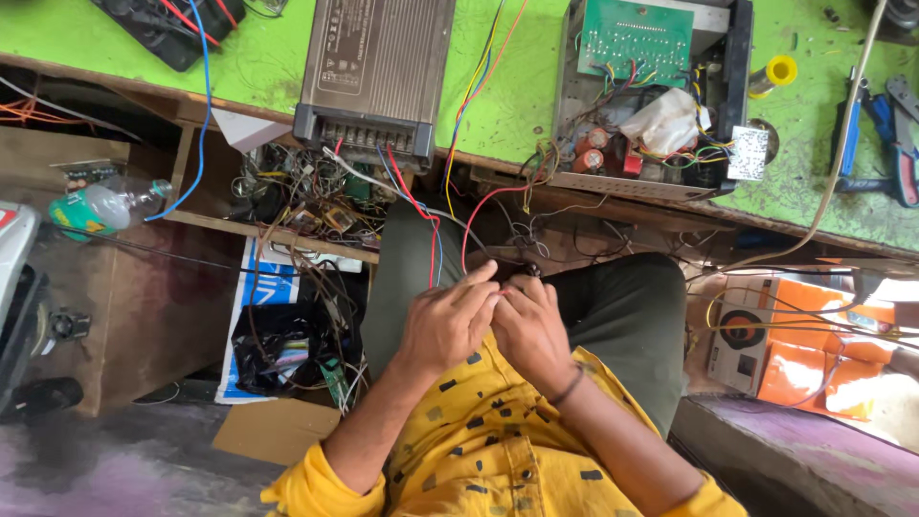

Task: The person sits on the floor and repairs an electronic device by stripping wires, soldering a small circuit board, and connecting wires to a power supply unit. They use pliers, a soldering iron, and a screwdriver to manipulate components and test connections.

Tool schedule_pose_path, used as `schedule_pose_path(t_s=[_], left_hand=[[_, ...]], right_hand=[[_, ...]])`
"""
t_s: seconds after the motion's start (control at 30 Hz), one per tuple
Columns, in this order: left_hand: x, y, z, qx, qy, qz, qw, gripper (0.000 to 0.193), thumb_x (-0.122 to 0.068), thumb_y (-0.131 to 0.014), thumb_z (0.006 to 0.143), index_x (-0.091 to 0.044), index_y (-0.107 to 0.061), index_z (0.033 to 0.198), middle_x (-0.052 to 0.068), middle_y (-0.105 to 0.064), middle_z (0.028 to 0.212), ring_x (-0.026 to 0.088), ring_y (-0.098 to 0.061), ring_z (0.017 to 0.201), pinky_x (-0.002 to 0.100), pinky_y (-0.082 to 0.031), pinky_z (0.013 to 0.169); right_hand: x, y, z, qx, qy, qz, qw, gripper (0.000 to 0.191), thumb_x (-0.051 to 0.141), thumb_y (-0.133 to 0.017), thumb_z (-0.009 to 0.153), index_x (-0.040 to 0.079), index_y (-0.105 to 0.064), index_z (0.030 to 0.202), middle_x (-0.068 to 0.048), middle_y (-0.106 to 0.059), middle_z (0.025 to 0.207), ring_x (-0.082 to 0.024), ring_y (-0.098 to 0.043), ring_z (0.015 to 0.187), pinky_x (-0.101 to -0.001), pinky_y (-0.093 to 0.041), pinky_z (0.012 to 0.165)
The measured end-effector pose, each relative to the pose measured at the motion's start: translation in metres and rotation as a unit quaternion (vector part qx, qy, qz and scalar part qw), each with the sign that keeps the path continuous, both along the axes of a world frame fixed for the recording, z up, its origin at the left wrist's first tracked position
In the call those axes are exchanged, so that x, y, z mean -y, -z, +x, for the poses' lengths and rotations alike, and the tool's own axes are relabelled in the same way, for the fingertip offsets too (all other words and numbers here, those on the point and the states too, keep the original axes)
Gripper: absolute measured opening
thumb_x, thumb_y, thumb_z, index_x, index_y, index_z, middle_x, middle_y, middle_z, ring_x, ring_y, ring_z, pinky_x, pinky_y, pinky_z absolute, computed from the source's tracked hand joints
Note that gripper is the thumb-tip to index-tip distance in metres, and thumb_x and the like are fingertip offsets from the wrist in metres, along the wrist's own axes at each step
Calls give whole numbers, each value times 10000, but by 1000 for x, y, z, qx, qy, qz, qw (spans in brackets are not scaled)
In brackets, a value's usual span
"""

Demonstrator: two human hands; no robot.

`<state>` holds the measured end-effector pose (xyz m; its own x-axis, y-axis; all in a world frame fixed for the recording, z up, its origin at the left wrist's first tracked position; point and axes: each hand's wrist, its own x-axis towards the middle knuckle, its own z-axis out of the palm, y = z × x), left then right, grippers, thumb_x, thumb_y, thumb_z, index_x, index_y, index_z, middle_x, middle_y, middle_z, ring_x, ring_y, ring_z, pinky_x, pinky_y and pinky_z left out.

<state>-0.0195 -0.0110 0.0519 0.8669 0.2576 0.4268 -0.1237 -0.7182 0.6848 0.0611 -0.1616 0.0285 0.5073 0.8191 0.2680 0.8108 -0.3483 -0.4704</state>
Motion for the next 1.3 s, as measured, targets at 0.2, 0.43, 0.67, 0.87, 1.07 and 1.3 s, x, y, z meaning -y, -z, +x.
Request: schedule_pose_path(t_s=[0.2,0.43,0.67,0.87,1.07,1.3], left_hand=[[-1,8,26,63,-30,-49,996,177,-94,-714,994,-33,-698,1160,144,-754,1034,297,-762,867,364,-607,716],[3,-1,25,23,-40,-29,999,279,-106,-740,960,-35,-722,1229,141,-757,1054,293,-753,824,373,-592,694],[17,-24,0,22,-22,-24,999,211,-131,-722,969,-58,-706,1166,121,-748,1199,240,-759,869,340,-599,759],[29,-29,-1,-97,6,-295,951,177,-107,-662,1007,-10,-685,1154,113,-732,973,216,-736,770,311,-563,671],[15,-26,-5,-62,70,-244,965,184,-91,-676,985,-12,-687,1151,120,-701,987,231,-707,845,309,-554,731],[8,-26,-11,-128,31,-308,942,155,-87,-704,901,1,-751,1020,73,-673,799,165,-616,668,283,-484,610]], right_hand=[[52,-57,17,-158,62,8,985,165,67,-704,899,46,-745,1058,-97,-691,851,-270,-667,805,-373,-529,716],[68,-76,12,-191,165,110,961,123,-14,-713,898,3,-718,1020,-108,-739,920,-194,-724,783,-281,-543,688],[39,-85,8,-116,31,146,982,248,-84,-681,771,35,-748,977,-215,-662,1092,-275,-663,973,-326,-544,804],[29,-41,10,-283,99,209,931,178,-42,-762,882,28,-761,1045,-64,-745,982,-183,-695,934,-274,-544,840],[38,5,13,-842,38,351,408,123,35,-749,1027,-22,-652,1079,-135,-728,1026,-191,-692,887,-352,-583,865],[36,-5,-19,-422,146,242,861,284,22,-755,876,20,-658,1143,-124,-737,1040,-202,-734,939,-311,-608,821]])
